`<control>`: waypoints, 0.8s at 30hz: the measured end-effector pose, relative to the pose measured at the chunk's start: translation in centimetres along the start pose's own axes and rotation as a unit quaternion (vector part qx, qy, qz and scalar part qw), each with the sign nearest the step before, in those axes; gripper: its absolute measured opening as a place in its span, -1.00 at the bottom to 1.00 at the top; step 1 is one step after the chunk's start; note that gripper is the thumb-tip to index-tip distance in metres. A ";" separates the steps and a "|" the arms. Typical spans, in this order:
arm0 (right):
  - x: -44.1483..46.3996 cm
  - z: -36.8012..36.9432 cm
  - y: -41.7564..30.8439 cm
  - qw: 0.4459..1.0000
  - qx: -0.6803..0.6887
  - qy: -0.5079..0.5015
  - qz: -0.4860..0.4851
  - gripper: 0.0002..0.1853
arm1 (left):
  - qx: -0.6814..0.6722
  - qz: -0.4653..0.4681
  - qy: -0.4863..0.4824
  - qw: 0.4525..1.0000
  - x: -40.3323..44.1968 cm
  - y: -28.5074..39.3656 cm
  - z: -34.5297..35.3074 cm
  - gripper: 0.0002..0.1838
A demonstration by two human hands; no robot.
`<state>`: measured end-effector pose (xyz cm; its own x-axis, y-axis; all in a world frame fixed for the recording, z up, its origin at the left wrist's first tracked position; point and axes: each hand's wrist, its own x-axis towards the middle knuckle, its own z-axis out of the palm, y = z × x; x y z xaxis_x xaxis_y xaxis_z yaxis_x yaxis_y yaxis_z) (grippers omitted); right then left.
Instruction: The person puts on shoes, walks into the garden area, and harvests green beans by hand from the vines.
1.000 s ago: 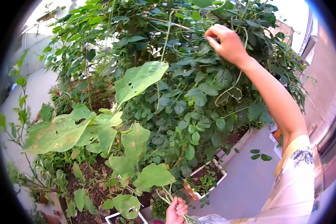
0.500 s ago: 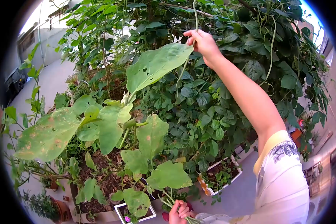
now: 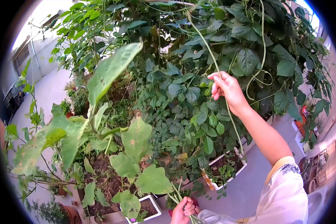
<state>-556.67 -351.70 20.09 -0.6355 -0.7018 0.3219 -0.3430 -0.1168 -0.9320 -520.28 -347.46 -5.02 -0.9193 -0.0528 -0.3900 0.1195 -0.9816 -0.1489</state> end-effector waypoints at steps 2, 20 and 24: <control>-0.2 -0.7 1.6 1.000 -0.007 -0.007 0.002 -0.80 | 0.160 0.015 0.045 0.986 1.4 0.9 -0.5 -0.79; -10.1 -0.7 9.0 0.973 -0.167 -0.046 -0.155 -0.70 | 0.669 0.473 0.160 0.551 6.3 13.2 9.4 -0.77; -14.6 -0.6 10.4 0.990 -0.117 -0.073 -0.002 -0.81 | 0.695 0.483 0.127 0.517 4.8 13.7 9.0 -0.77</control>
<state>-551.36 -342.23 5.82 -0.5331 -0.7976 0.2820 -0.5074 0.0347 -0.8610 -526.45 -362.85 -0.81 -0.5815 -0.7898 0.1949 -0.0703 0.2875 0.9552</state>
